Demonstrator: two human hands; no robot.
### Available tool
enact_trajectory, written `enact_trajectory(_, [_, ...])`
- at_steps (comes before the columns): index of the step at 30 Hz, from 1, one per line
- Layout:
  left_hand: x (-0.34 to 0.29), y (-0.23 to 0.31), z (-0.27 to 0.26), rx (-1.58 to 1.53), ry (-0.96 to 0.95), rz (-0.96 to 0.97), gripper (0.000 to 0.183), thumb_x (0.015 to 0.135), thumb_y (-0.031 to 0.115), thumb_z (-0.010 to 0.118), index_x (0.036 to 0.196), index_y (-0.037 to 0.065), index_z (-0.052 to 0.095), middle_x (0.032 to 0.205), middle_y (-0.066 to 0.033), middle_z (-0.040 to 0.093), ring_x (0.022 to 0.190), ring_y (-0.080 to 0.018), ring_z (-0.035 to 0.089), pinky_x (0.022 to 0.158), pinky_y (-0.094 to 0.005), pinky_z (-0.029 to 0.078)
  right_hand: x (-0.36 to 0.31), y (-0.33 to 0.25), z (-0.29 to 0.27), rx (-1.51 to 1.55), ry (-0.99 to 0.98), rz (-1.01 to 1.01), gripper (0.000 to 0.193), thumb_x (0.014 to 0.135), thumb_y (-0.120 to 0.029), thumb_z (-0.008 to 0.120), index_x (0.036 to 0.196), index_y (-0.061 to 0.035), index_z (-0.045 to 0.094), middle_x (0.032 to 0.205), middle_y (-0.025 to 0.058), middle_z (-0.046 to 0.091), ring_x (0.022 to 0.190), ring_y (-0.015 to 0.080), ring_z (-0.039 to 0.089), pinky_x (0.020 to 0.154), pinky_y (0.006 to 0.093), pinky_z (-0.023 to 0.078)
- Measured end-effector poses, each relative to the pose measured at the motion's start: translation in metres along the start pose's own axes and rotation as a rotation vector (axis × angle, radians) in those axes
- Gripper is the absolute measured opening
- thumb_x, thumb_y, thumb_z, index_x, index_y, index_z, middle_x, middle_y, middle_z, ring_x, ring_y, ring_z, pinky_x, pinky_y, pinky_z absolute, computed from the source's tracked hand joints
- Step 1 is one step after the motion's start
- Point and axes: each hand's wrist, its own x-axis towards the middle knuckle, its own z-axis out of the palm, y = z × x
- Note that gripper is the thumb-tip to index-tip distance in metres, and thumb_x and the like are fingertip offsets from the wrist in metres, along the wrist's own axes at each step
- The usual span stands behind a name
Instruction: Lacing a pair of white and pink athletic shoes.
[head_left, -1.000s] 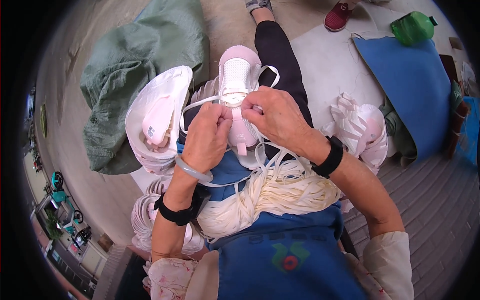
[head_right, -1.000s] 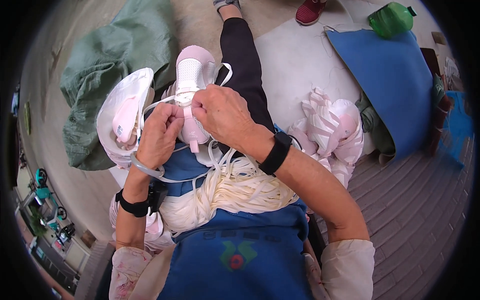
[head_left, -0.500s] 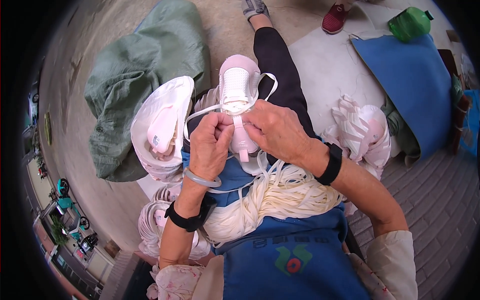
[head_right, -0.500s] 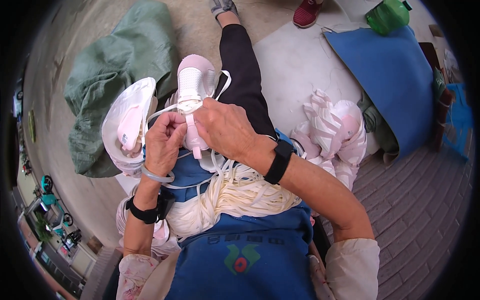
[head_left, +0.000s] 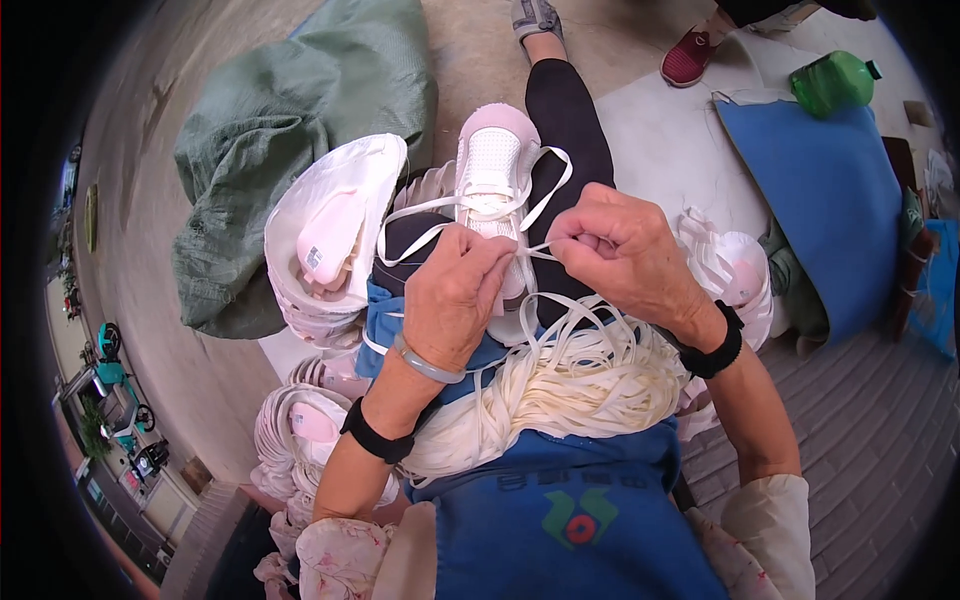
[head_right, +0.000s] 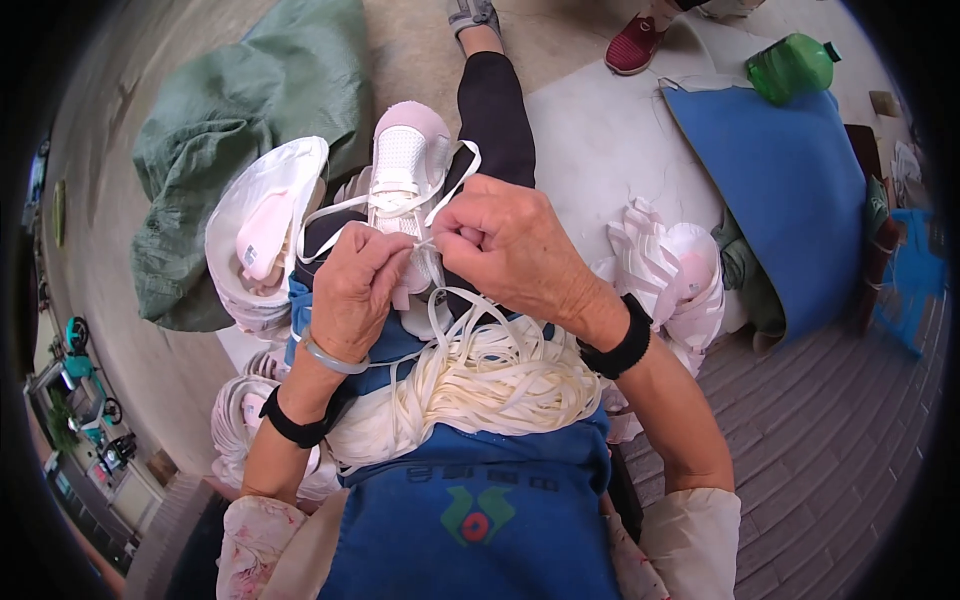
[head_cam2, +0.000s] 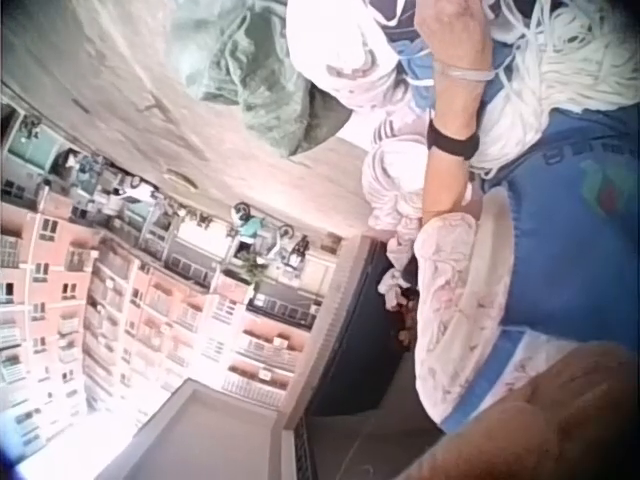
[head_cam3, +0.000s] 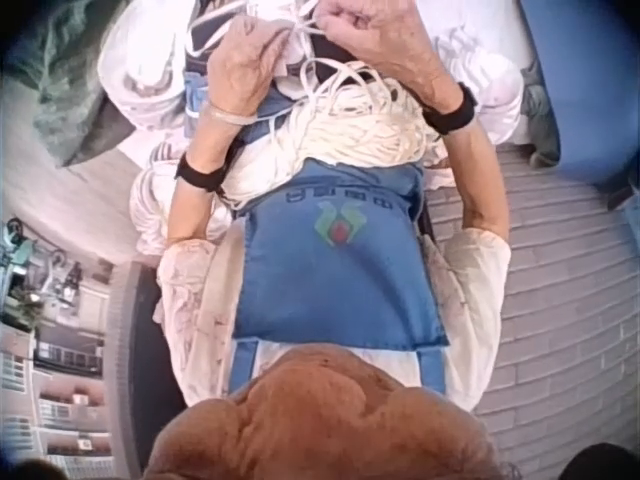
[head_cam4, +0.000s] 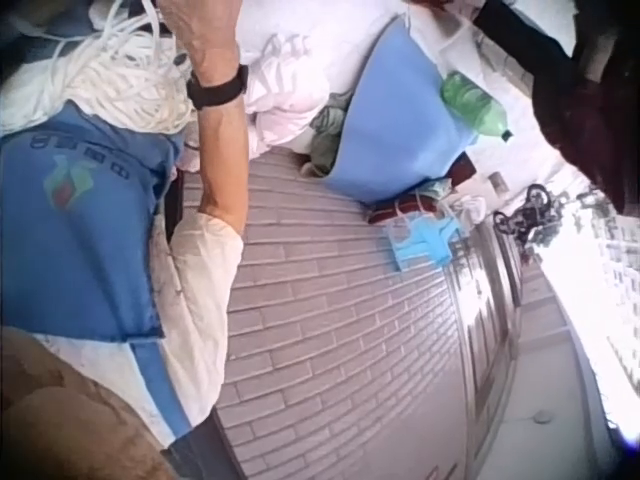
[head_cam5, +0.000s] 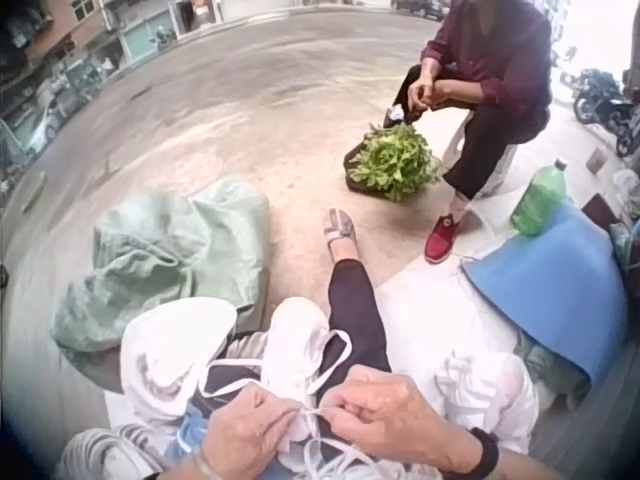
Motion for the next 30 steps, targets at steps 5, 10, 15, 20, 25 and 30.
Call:
enact_trajectory(5, [0.004, 0.019, 0.007, 0.002, -0.066, -0.041, 0.017, 0.081, 0.002, 0.063, 0.098, 0.007, 0.063, 0.082, -0.0113, 0.055, 0.070, -0.0282, 0.059, 0.061, -0.0355, 0.047, -0.009, -0.003, -0.016, 0.078, -0.048, 0.093, 0.005, 0.077, -0.004, 0.061, 0.079, -0.0006, 0.065, 0.068, 0.0033, 0.050, 0.056, 0.0098, 0.047, 0.052, 0.0243, 0.038])
enact_trajectory(10, [-0.003, 0.032, 0.011, -0.169, -0.077, 0.138, 0.022, 0.078, -0.003, 0.062, 0.100, 0.002, 0.063, 0.079, -0.0144, 0.060, 0.070, -0.0300, 0.061, 0.060, -0.0350, 0.049, -0.010, -0.008, -0.024, 0.075, -0.124, 0.080, 0.014, 0.083, -0.005, 0.055, 0.090, -0.0001, 0.066, 0.071, 0.0027, 0.051, 0.064, 0.0108, 0.048, 0.057, 0.0242, 0.039])
enact_trajectory(15, [-0.008, 0.094, 0.023, -0.517, -0.162, 0.366, 0.030, 0.075, -0.002, 0.061, 0.105, 0.001, 0.059, 0.086, -0.0117, 0.062, 0.075, -0.0269, 0.064, 0.064, -0.0334, 0.053, -0.002, -0.002, -0.028, 0.233, -0.205, 0.186, 0.023, 0.089, -0.006, 0.046, 0.101, 0.0006, 0.064, 0.077, 0.0049, 0.055, 0.074, 0.0128, 0.053, 0.070, 0.0239, 0.043])
enact_trajectory(20, [-0.021, 0.173, 0.056, -0.811, -0.371, 0.516, 0.017, 0.080, 0.007, 0.055, 0.096, 0.000, 0.058, 0.087, -0.0128, 0.058, 0.078, -0.0270, 0.060, 0.067, -0.0344, 0.050, 0.002, -0.007, -0.007, 0.189, -0.230, 0.219, 0.022, 0.087, -0.004, 0.050, 0.106, 0.0008, 0.060, 0.085, 0.0090, 0.060, 0.077, 0.0146, 0.057, 0.073, 0.0271, 0.047])
enact_trajectory(25, [-0.023, 0.122, 0.033, -0.592, -0.214, 0.453, 0.009, 0.083, 0.011, 0.056, 0.085, 0.002, 0.056, 0.082, -0.0116, 0.054, 0.085, -0.0248, 0.055, 0.070, -0.0328, 0.046, 0.002, 0.012, 0.018, 0.077, -0.098, 0.020, 0.019, 0.085, -0.006, 0.054, 0.102, 0.0000, 0.060, 0.087, 0.0154, 0.062, 0.075, 0.0238, 0.061, 0.071, 0.0320, 0.048])
enact_trajectory(30, [-0.045, 0.077, 0.011, -0.743, -0.362, 0.232, 0.018, 0.094, 0.015, 0.047, 0.088, 0.002, 0.057, 0.073, -0.0079, 0.052, 0.068, -0.0207, 0.054, 0.065, -0.0303, 0.046, 0.004, 0.006, 0.041, -0.343, -0.136, -0.003, 0.022, 0.080, -0.021, 0.067, 0.094, -0.0046, 0.062, 0.089, 0.0149, 0.054, 0.078, 0.0369, 0.060, 0.066, 0.0453, 0.048])
